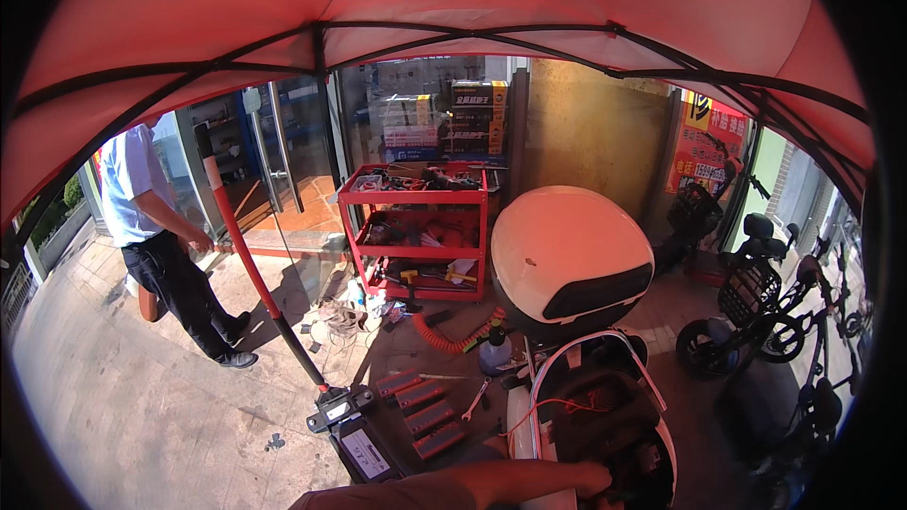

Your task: The person uses a green-handled screwdriver to tighten or adjust connections on wires inside the open compartment of a white electric scooter. The person works continuously on the wiring harness while seated on the scooter in a workshop area.

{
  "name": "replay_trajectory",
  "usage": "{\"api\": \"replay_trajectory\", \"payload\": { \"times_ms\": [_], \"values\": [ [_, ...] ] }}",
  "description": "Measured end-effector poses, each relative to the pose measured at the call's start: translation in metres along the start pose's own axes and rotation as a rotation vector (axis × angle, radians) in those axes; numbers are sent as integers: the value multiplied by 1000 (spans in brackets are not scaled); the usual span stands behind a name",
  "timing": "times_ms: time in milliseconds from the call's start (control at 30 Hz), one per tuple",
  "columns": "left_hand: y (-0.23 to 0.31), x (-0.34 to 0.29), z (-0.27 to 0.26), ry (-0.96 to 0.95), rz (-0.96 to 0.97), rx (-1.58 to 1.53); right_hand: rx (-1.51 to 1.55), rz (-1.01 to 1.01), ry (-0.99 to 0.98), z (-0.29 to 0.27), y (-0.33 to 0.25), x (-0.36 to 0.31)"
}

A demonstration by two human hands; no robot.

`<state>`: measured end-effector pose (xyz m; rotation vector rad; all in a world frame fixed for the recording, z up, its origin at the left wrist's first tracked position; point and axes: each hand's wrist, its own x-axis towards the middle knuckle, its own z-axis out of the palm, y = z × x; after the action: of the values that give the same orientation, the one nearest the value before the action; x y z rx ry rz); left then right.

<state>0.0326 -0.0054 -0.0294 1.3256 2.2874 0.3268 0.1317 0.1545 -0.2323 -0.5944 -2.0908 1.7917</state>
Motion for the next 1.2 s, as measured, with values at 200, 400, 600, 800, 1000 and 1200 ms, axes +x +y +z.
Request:
{"api": "replay_trajectory", "payload": {
  "times_ms": [200, 400, 600, 800, 1000, 1200],
  "values": [
    [5, -66, -91, 216, 187, -513, -47, -79, -27, -8, 27, 12],
    [-83, -268, -364, 1322, -204, -333, -86, -85, 113, -5, -7, 14],
    [-159, -349, -505, 1172, -711, -441, -7, 22, 61, -8, 26, 24],
    [-149, -321, -505, 1083, -724, -337, -16, -183, 111, -6, 56, 41],
    [-102, -314, -464, 1098, -476, -318, 239, 158, 107, -3, -54, -10],
    [4, -227, -296, 452, 180, -117, 215, 195, 106, 6, -108, -32]
  ]
}}
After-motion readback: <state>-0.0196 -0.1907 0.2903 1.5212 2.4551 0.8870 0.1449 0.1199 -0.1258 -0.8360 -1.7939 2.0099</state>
